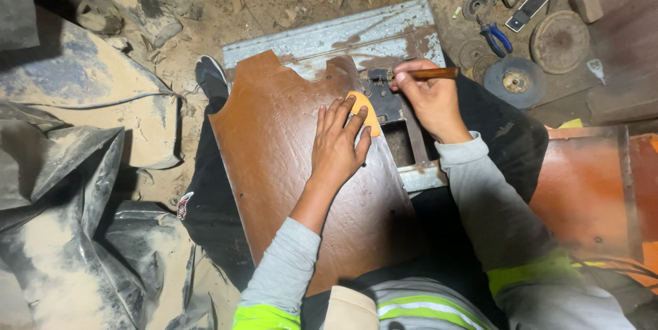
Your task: The person uses a small knife to carve and shape a small orange leather piece on a brown work surface. They repeatedly reposition the leather and adjust the knife angle to refine the edges and contours.
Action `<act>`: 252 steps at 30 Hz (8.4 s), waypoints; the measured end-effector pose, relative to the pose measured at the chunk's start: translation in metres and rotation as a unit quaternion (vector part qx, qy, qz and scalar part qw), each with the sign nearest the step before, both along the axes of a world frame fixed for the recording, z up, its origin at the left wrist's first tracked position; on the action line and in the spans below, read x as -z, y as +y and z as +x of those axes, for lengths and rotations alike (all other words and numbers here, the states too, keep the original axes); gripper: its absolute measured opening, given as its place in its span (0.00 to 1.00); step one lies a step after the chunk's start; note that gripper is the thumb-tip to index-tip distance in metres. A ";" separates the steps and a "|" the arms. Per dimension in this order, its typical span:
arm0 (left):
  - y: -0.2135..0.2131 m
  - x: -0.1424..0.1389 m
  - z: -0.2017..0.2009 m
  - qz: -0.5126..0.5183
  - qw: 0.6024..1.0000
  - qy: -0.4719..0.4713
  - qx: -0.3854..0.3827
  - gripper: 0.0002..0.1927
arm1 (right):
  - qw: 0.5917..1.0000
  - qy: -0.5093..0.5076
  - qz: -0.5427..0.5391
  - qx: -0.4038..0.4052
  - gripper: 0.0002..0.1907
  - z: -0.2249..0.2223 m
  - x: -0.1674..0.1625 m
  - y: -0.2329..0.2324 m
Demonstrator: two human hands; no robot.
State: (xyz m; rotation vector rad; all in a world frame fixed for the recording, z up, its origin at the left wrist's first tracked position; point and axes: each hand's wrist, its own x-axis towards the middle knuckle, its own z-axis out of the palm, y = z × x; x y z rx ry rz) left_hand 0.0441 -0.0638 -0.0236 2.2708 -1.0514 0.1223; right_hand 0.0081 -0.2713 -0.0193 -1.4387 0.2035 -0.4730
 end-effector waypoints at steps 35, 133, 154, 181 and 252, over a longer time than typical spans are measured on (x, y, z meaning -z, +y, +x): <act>-0.007 0.000 0.000 0.004 1.000 -0.018 0.004 0.21 | 0.955 0.071 -0.284 -0.059 0.11 0.023 -0.029 0.011; -0.007 -0.003 0.000 0.010 1.000 -0.020 0.000 0.20 | 0.968 0.105 -0.227 0.023 0.15 -0.085 -0.040 0.058; -0.007 -0.020 0.022 0.002 0.999 -0.005 0.042 0.13 | 0.949 -0.005 -0.314 0.010 0.06 -0.081 -0.033 0.073; -0.070 -0.003 -0.034 0.244 0.954 -0.128 -0.115 0.18 | 0.972 0.059 -0.204 -0.103 0.06 0.025 -0.062 0.002; -0.010 -0.004 -0.009 -0.030 0.983 0.128 -0.128 0.58 | 0.922 -0.044 -0.361 -0.134 0.06 -0.017 -0.039 0.036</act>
